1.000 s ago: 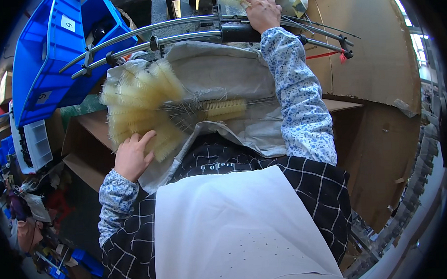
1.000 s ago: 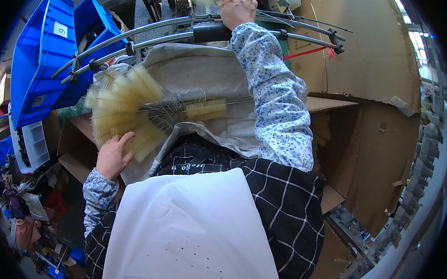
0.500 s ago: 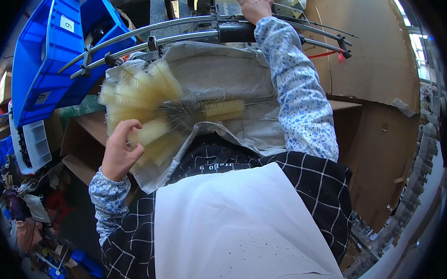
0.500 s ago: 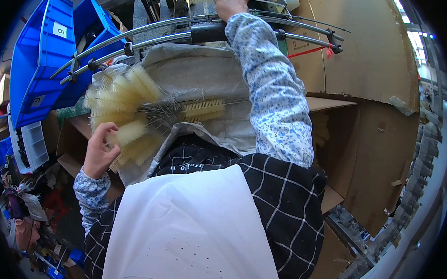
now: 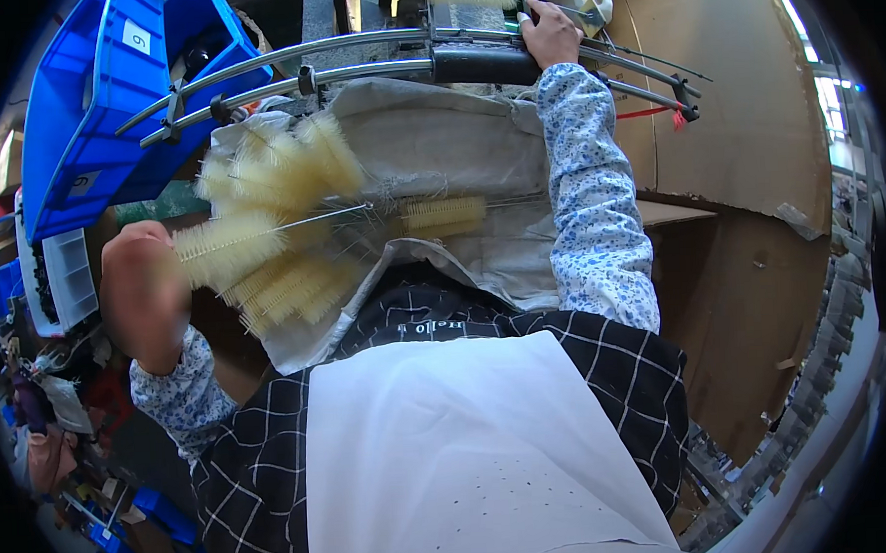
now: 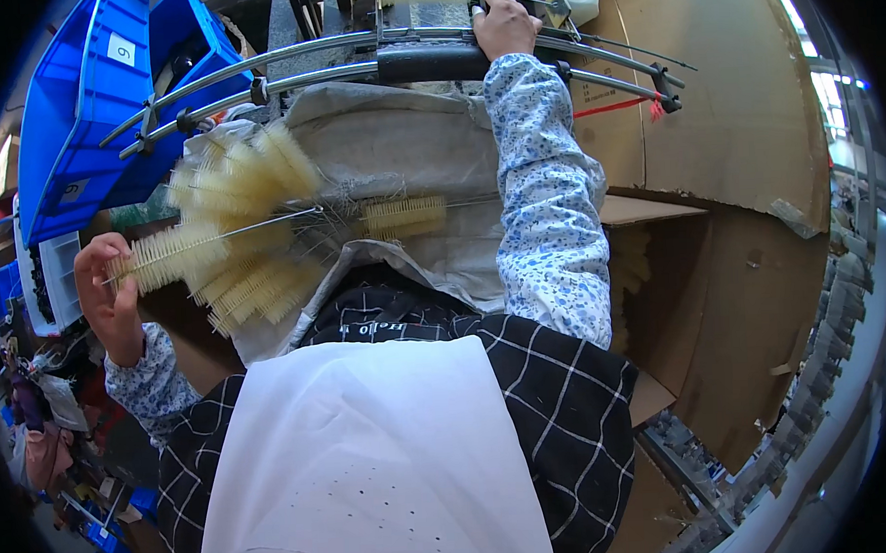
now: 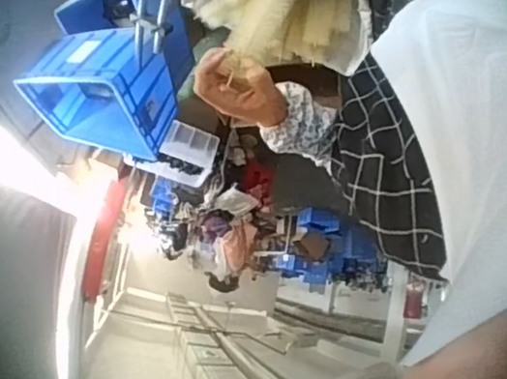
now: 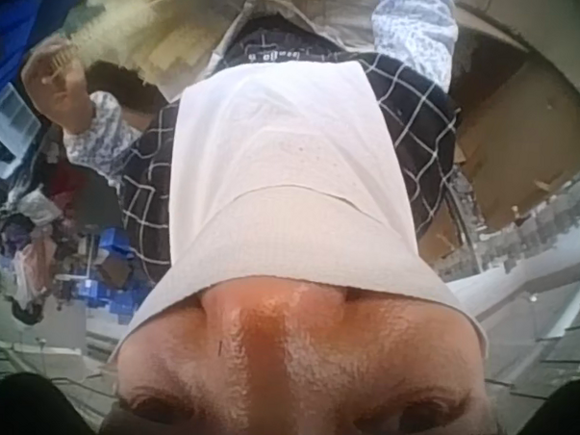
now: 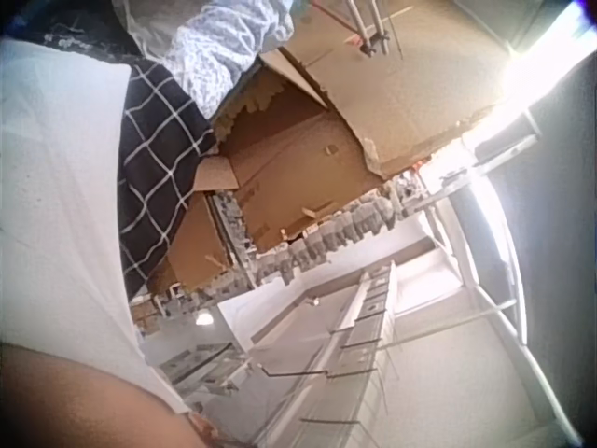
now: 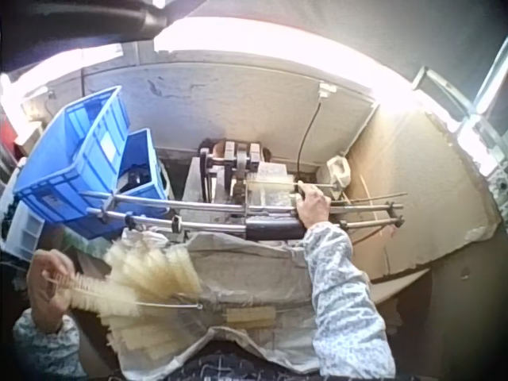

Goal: The person inserts cylindrical yellow bristle brushes onto metal rods using a mechanical jig. They repeatedly pick up a brush, align it with the rod, and push it into place, then move the rod to the next position. The person handles the brushes and rods by hand throughout the process.

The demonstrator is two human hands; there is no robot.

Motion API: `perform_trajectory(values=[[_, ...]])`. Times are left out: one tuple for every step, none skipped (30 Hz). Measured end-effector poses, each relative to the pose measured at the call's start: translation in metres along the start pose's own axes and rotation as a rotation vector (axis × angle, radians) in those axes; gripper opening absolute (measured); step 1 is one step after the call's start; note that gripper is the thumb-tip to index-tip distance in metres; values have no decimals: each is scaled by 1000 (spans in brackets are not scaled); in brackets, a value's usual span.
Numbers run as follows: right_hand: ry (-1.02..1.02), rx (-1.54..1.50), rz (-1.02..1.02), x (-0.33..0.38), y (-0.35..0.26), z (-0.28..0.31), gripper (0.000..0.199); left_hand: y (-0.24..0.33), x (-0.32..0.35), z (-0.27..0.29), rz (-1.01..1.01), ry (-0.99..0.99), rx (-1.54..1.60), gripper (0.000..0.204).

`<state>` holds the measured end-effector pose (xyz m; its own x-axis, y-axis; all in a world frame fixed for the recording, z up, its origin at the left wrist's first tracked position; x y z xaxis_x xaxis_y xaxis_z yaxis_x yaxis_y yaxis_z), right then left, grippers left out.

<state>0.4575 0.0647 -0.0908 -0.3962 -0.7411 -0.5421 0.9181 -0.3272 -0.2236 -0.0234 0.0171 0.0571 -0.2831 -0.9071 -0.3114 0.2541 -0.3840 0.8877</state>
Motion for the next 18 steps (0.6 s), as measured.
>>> perform_trajectory(values=[[-1, -6, 3, -1, -6, 0, 36, 1, -1, -2, -20, 5, 10, 34], [-2, -13, 6, 0, -13, 0, 36, 2, -1, -2, -25, 8, 10, 34], [-4, -21, 10, 1, -21, 0, 36, 2, -1, -2, -30, 12, 10, 34], [-16, -12, 5, 1, -28, -1, 36, 3, -1, -1, -34, 12, 9, 34], [-28, -3, -1, 1, -36, -2, 35, 4, -1, 1, -17, 24, 5, 34], [-41, 5, -6, 2, -44, -5, 35, 4, 0, 3, -8, 34, 1, 34], [-14, 10, 7, 4, -54, -5, 34, 3, 0, 4, -2, 41, 4, 35], [-22, 13, -2, 5, -63, -7, 33, 2, 0, 5, 3, 47, 6, 35], [-31, 17, -12, 6, -75, -9, 32, 3, -1, 5, 1, 46, 8, 35], [-39, 24, -22, 7, -86, -10, 31, 1, 0, 3, -2, 44, 12, 35], [-137, 35, -43, 7, -99, -12, 29, 2, -1, 1, -5, 38, 15, 35], [-127, 41, -38, 9, -111, -15, 29, 2, -2, 0, -7, 42, 25, 35], [-119, 45, -34, 9, -121, -18, 28, 5, -4, -3, -7, 45, 33, 35], [-107, 53, -27, 10, -128, -20, 28, 4, -4, -5, -11, 51, 47, 35], [-106, 46, -26, 11, -132, -21, 28, 4, -5, -8, -20, 45, 54, 35], [-107, 36, -26, 11, -135, -22, 29, 4, -6, -11, -26, 39, 59, 35], [-108, 27, -26, 11, -135, -22, 29, 5, -8, -13, -32, 31, 63, 35], [-112, 20, -31, 11, -131, -21, 29, 7, -8, -15, -31, 31, 62, 35]])
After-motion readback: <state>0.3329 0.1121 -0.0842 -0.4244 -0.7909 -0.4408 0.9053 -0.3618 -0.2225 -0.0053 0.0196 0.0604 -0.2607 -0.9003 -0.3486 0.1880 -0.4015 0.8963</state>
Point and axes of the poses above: each hand's wrist, its own x-axis away from the middle knuckle, its own z-axis out of the back of the hand, y = z × x, the point moved 7 cm from there along -x, towards the middle knuckle, and after that the axes turned 11 degrees about y, right-handed, at the moved point
